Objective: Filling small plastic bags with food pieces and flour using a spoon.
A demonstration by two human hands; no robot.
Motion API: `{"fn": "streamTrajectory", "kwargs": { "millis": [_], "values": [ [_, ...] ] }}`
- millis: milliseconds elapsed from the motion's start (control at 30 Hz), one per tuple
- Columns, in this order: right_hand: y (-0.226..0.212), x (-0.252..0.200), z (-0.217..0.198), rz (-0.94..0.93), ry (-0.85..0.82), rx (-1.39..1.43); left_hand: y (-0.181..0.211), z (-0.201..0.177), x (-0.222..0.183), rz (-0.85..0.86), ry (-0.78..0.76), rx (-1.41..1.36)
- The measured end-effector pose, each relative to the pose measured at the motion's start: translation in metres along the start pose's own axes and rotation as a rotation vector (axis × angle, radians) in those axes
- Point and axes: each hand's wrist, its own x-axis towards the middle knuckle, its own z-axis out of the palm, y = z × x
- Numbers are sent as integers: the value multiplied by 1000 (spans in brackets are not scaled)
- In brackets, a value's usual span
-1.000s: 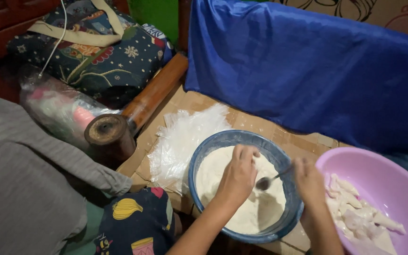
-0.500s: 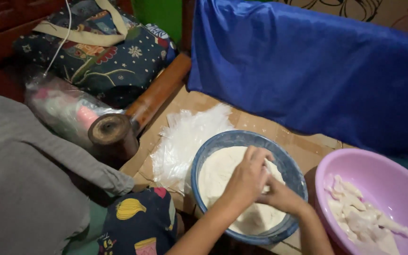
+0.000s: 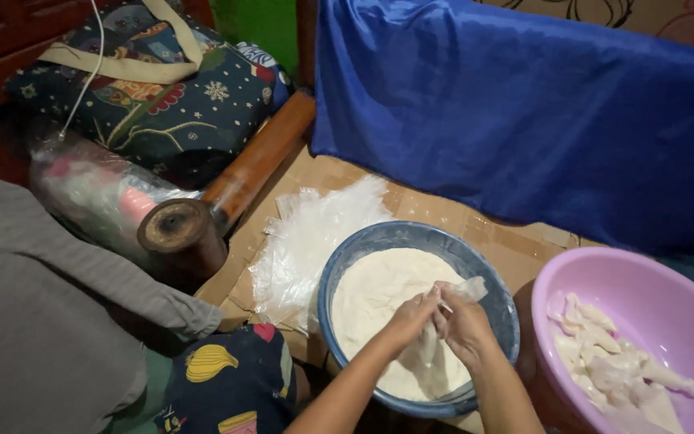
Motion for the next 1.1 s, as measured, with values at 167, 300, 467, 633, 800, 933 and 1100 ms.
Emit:
{"fn": "streamTrajectory", "kwargs": {
  "millis": [167,300,467,633,800,933,1100],
  "values": [
    [28,53,-48,-22,96,186,-34,-25,19,-127,-70,246],
    [14,24,-25,-663,127,-521,-78,-48,50,-101,-122,602],
    [31,3,-1,-852,-42,-1885,-70,-55,58,-121,-207,933],
    [23,4,-11,-639,17,-1868,-20,-63,39,-69,-228,1088],
    [-16,-28,4,-420,-138,-1329,34,-59,4,377,41,1089],
    [-31,-59,33,-381,-176,-1024,79,-57,-7,657,93,1036],
    [7,-28,24,-244,-421,-260,103,-49,-12,758,159,740]
  ]
}}
